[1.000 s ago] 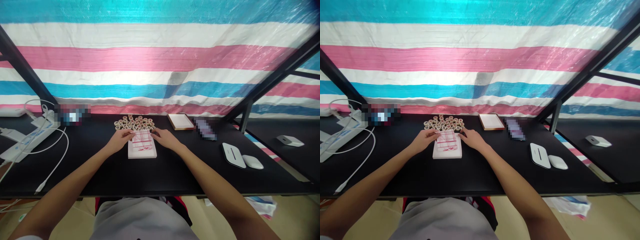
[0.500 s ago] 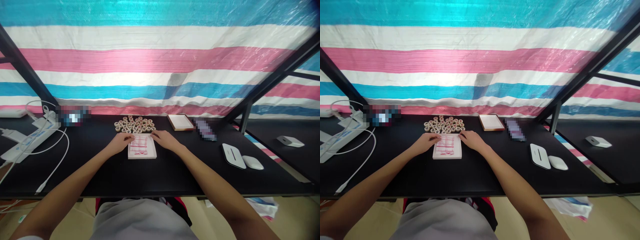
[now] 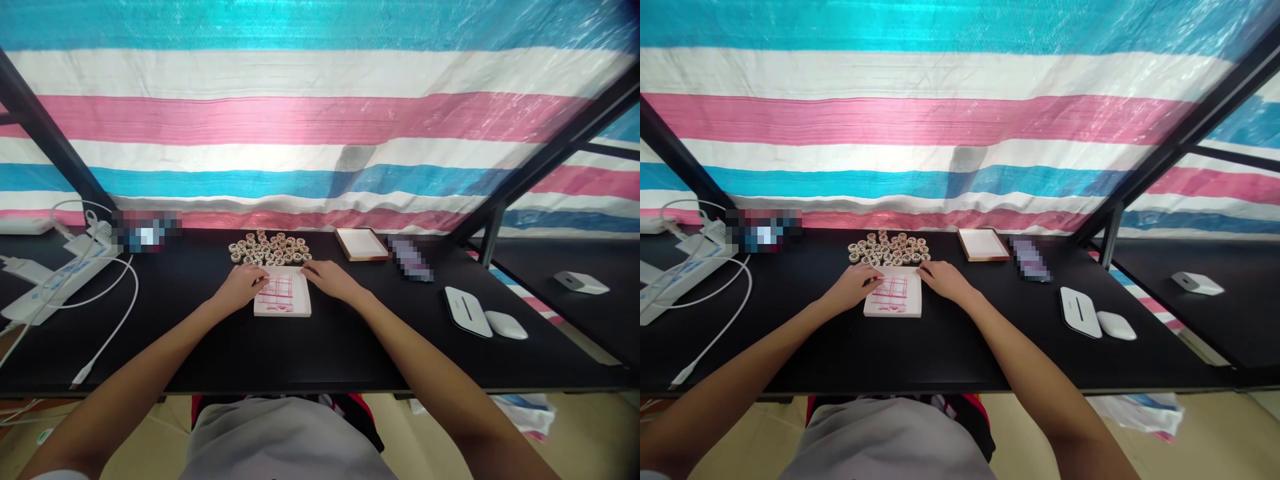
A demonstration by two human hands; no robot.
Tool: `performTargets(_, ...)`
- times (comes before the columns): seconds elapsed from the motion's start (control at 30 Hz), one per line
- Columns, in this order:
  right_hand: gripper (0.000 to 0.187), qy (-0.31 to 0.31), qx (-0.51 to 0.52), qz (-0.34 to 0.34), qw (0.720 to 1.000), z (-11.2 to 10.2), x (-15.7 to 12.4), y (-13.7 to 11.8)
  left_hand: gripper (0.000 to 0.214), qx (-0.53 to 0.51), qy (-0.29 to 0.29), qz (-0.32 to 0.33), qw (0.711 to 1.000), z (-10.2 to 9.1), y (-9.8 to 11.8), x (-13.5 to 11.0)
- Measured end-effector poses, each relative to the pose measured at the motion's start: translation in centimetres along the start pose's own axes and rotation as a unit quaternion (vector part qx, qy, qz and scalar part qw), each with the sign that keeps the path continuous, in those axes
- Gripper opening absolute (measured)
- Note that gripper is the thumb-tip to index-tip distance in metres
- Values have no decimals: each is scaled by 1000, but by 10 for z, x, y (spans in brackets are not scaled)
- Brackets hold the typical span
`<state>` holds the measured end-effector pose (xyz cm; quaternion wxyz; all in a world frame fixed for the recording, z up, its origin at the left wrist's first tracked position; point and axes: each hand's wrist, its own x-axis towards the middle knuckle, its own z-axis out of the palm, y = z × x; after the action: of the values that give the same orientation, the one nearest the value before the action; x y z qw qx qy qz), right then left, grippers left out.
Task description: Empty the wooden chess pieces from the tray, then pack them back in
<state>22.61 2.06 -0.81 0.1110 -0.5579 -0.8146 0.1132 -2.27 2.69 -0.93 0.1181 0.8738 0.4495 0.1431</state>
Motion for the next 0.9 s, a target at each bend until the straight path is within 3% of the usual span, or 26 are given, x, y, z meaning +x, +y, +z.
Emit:
performTargets(0.23,31,-3,11,-11,1000,0,1,1,22,39,44,51,997,5,-5,-1)
performTargets(0.57,31,7,4,-7,1000,3,1,2,20,17,72,116,991,5,-5,-2)
performTargets(0.9,31,3,3,-3,1000,1,0,1,24,51,47,101,992,3,-2,-3)
